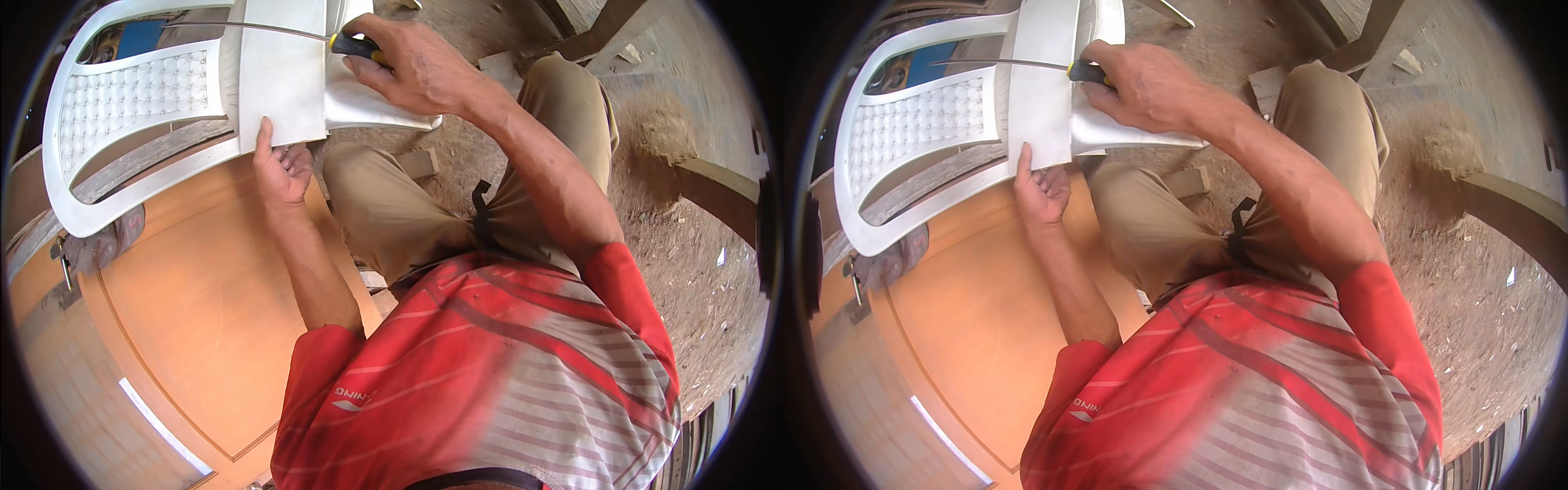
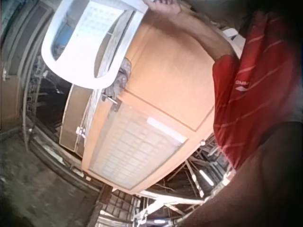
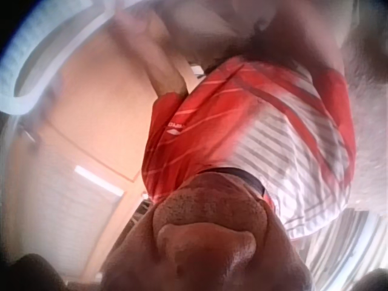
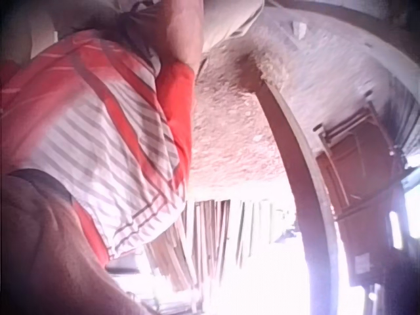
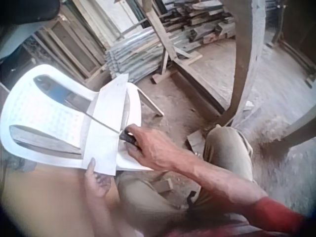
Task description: The person uses a thin saw blade to cut through a white curved plastic component while holding it steady by hand against a wooden support.
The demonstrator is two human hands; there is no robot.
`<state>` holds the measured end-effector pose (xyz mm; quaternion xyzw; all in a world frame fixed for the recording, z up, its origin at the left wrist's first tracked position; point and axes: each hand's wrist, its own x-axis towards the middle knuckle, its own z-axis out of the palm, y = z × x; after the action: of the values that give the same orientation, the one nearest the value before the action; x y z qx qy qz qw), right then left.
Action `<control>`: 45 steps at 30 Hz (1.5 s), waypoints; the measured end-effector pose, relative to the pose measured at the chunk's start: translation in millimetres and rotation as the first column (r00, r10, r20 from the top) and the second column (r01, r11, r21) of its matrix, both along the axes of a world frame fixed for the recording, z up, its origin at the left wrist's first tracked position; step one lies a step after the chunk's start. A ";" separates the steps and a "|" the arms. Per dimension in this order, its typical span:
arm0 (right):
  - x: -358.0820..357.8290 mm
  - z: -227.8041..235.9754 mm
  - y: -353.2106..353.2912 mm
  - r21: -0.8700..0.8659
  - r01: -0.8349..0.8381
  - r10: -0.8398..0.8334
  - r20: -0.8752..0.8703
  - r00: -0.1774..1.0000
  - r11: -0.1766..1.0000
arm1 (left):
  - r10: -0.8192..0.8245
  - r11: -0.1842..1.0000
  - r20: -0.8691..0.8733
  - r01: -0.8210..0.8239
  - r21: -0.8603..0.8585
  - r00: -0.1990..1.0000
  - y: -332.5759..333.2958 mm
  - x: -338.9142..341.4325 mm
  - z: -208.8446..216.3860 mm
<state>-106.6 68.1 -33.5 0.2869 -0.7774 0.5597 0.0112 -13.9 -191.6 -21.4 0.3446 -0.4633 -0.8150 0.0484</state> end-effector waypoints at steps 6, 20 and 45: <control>-5.3 -10.1 6.3 0.028 0.010 -0.009 -0.030 1.000 1.000 | -0.003 0.998 -0.031 0.002 -0.056 0.999 -1.3 -1.0 -3.6; 25.7 14.1 21.2 -0.003 -0.006 0.005 -0.199 0.980 1.000 | 0.175 0.636 0.195 0.040 -0.771 0.965 -9.8 15.0 -35.6; 75.4 -27.9 52.7 0.263 0.024 -0.071 0.169 0.983 0.964 | -0.166 -0.210 0.352 0.316 -0.925 0.921 -34.6 -135.4 -7.1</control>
<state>-31.2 120.8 -61.4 0.2162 -0.8486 0.4758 -0.0824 -149.3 -226.2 -28.5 0.1310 -0.9732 -0.1536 0.1103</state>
